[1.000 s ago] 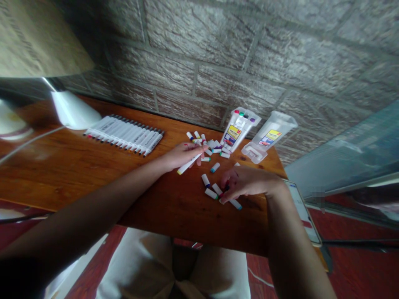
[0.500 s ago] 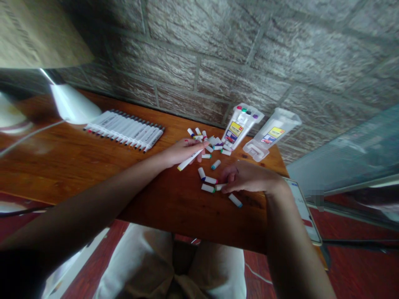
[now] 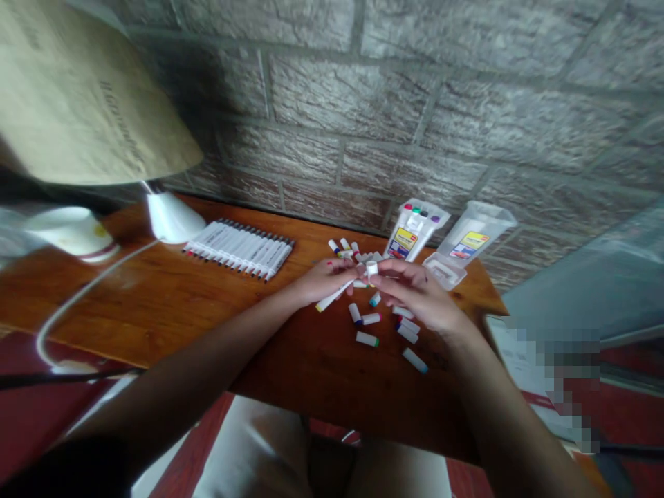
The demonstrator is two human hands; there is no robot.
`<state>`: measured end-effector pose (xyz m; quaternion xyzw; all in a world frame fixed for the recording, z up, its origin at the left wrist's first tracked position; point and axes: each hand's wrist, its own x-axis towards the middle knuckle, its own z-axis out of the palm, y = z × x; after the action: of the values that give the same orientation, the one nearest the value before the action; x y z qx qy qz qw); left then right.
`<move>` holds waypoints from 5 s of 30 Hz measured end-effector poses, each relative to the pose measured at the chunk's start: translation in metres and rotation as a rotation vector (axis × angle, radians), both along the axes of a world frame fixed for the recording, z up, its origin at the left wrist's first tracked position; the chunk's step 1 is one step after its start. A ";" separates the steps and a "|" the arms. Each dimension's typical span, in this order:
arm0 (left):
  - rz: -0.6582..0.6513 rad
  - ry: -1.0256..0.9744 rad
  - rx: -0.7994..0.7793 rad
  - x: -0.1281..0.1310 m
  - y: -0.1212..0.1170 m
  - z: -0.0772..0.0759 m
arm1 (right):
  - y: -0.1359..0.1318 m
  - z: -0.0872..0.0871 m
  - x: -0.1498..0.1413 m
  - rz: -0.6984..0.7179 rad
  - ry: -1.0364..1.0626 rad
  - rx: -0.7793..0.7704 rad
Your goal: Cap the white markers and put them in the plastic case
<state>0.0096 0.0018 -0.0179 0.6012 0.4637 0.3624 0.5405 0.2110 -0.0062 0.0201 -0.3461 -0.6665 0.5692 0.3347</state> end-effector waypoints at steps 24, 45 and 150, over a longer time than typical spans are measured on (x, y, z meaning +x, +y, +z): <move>0.030 0.489 0.625 0.000 0.001 -0.018 | 0.029 -0.034 -0.012 -0.551 0.217 0.148; -0.047 0.531 0.628 -0.003 0.002 -0.018 | 0.022 -0.024 -0.012 -0.619 0.270 0.123; -0.092 0.547 0.695 -0.004 0.001 -0.020 | 0.024 -0.031 -0.011 -0.389 0.264 0.026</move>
<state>0.0056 0.0026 -0.0382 0.8410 0.4130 0.2998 0.1796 0.1996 0.0174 -0.0111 -0.3861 -0.5449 0.5258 0.5269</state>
